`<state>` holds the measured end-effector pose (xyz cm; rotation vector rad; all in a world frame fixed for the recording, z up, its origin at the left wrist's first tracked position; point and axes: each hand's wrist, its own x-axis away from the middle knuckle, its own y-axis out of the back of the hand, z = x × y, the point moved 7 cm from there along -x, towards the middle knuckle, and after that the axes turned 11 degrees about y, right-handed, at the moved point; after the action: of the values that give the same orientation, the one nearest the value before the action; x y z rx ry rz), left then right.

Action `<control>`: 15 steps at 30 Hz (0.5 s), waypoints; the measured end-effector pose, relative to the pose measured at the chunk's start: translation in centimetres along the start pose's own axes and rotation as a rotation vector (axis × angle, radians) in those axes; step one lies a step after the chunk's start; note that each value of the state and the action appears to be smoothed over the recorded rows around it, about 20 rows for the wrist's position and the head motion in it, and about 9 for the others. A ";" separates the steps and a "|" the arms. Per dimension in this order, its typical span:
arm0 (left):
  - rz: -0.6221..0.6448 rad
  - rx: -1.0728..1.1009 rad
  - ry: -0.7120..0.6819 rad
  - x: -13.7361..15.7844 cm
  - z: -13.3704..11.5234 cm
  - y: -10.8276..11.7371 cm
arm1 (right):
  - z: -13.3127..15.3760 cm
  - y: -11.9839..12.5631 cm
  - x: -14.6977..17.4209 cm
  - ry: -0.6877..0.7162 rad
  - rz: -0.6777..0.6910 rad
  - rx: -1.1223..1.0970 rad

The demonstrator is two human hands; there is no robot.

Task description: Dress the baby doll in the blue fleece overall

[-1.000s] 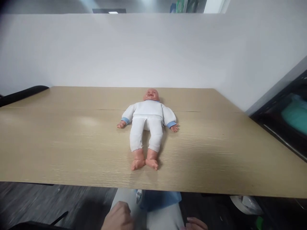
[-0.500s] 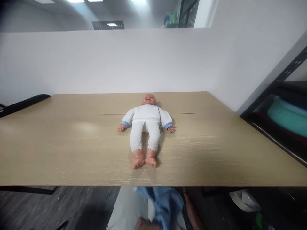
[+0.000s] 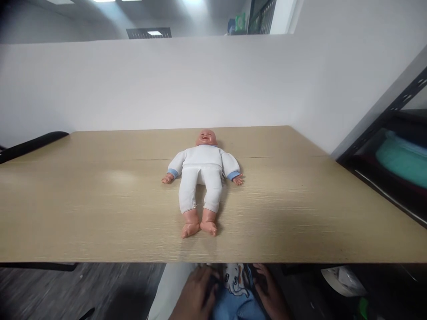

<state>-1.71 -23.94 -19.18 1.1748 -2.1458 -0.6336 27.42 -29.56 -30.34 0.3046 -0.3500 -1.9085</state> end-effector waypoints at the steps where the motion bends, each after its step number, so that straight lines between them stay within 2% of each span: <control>1: -0.034 -0.009 0.023 -1.2 0.5 0.2 | 0.5 -0.1 -0.4 0.004 0.013 0.041; 3: 0.006 -0.005 0.009 -3.5 1.0 -0.2 | 2.3 -0.7 -1.3 0.018 0.075 0.132; 5: 0.084 0.007 -0.036 -5.4 1.0 -0.8 | 4.6 -1.6 -2.1 0.075 0.192 0.207; 8: 0.159 0.011 -0.079 -6.8 0.7 -1.0 | 7.2 -2.7 -2.8 0.149 0.351 0.271; 12: 0.185 0.012 -0.112 -5.2 -0.1 0.1 | 9.1 -2.5 -2.3 0.167 0.454 0.312; 15: 0.127 0.029 -0.126 -2.2 -0.2 0.9 | 12.3 -2.1 -0.8 0.222 0.561 0.303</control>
<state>-1.13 -21.60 -19.11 1.0276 -2.3216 -0.6373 21.31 -26.89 -19.72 0.5505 -0.5149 -1.2572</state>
